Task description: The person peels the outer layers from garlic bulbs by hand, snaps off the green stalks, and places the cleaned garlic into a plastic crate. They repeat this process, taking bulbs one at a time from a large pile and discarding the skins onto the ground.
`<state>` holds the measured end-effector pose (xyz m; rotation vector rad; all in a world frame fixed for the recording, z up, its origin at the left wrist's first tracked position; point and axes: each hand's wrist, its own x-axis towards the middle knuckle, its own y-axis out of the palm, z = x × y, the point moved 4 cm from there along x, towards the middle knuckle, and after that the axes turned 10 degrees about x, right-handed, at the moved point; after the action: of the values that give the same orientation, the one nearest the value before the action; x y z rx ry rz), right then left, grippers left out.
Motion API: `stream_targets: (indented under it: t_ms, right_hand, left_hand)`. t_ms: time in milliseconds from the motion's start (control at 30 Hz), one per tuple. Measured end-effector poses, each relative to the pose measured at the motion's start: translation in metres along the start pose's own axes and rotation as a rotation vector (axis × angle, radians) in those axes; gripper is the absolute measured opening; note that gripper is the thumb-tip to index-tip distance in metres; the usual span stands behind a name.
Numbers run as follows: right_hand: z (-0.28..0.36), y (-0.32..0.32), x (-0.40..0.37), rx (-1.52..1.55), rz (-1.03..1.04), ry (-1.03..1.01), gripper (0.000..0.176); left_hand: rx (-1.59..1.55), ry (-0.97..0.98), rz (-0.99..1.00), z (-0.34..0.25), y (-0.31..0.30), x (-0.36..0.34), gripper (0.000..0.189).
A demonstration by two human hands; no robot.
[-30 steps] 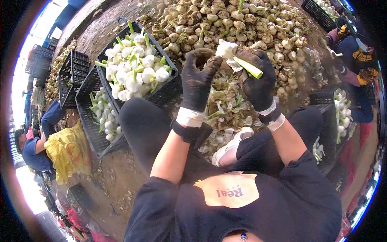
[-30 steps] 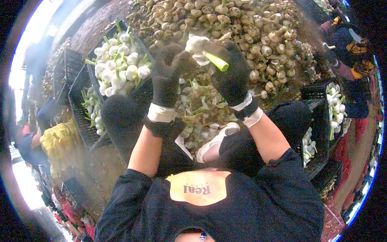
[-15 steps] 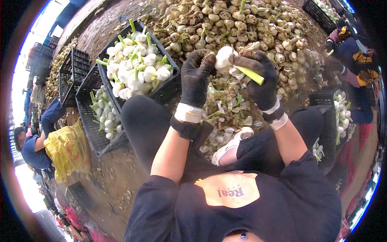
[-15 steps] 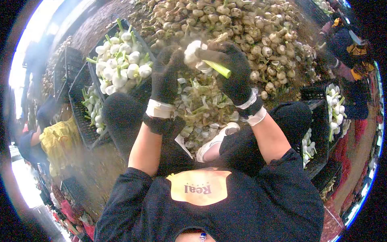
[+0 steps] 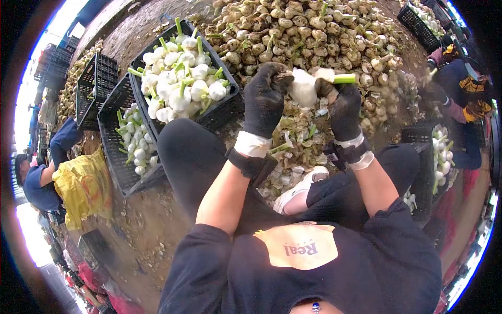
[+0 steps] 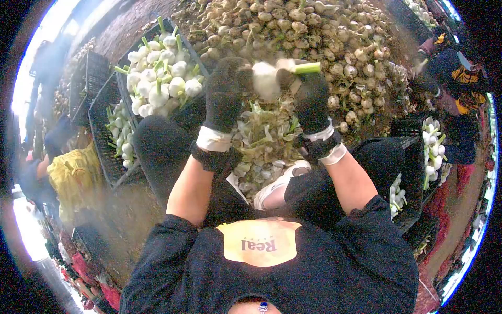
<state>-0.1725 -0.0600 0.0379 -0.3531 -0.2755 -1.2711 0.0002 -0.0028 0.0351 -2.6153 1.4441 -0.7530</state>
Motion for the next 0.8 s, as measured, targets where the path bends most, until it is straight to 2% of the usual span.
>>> stream_targets:
  t_ms: [33, 67, 100, 133, 200, 233, 267, 333, 367, 467, 500, 533, 600, 667, 733, 800]
  right_hand:
    - [-0.008, -0.005, 0.001, 0.068, -0.062, 0.128, 0.021]
    - [-0.017, -0.009, 0.001, 0.136, -0.126, 0.257, 0.024]
    - [-0.020, -0.014, 0.005, 0.363, -0.158, 0.226, 0.026]
    - [-0.026, -0.018, 0.008, 0.363, -0.160, 0.223, 0.026]
    - [-0.031, -0.025, 0.012, 0.259, -0.192, 0.168, 0.028]
    - [-0.032, -0.025, 0.012, 0.245, -0.157, 0.190, 0.030]
    - [-0.028, -0.023, 0.012, 0.245, -0.152, 0.191, 0.030]
    - [-0.022, -0.013, 0.005, 0.329, -0.116, 0.266, 0.030]
    - [-0.023, -0.010, 0.003, 0.416, -0.091, 0.290, 0.023]
    - [-0.030, 0.001, -0.002, 0.337, -0.010, 0.341, 0.025]
    - [-0.024, 0.004, 0.002, 0.287, 0.067, 0.212, 0.027]
    - [-0.022, 0.001, 0.002, 0.469, 0.012, 0.248, 0.027]
    - [-0.031, -0.017, 0.011, 0.494, -0.219, 0.213, 0.025]
    - [-0.025, -0.041, 0.026, 0.377, -0.264, 0.216, 0.030]
    - [-0.034, -0.050, 0.029, 0.330, -0.243, 0.270, 0.027]
    - [-0.039, -0.037, 0.030, -0.158, 0.040, 0.015, 0.025]
  left_hand:
    - [0.000, 0.000, 0.000, -0.001, -0.003, -0.001, 0.011]
    - [-0.106, -0.002, 0.179, -0.007, -0.001, -0.003, 0.013]
    - [-0.211, -0.002, 0.360, -0.011, 0.001, -0.006, 0.015]
    - [-0.211, 0.001, 0.362, -0.005, 0.002, -0.009, 0.015]
    - [0.340, -0.023, 0.716, 0.028, 0.017, -0.030, 0.027]
    - [0.588, 0.073, 0.670, 0.039, 0.016, -0.037, 0.049]
    - [0.588, 0.068, 0.666, 0.040, 0.019, -0.036, 0.049]
    - [0.018, -0.071, 0.284, 0.038, 0.017, -0.021, 0.067]
    - [-0.283, -0.124, 0.340, 0.028, 0.018, -0.014, 0.080]
    - [-0.359, -0.121, 0.400, 0.012, 0.021, -0.009, 0.075]
    - [-0.289, -0.091, 0.397, 0.011, 0.017, -0.010, 0.068]
    - [-0.135, -0.051, 0.358, 0.010, 0.013, -0.010, 0.061]
    - [-0.077, -0.138, 0.326, 0.008, 0.005, -0.010, 0.058]
    - [-0.107, -0.155, 0.252, 0.027, 0.004, -0.011, 0.056]
    - [-0.094, -0.240, 0.173, 0.042, -0.003, -0.008, 0.060]
    - [0.139, -0.151, 0.021, 0.056, -0.017, 0.000, 0.064]
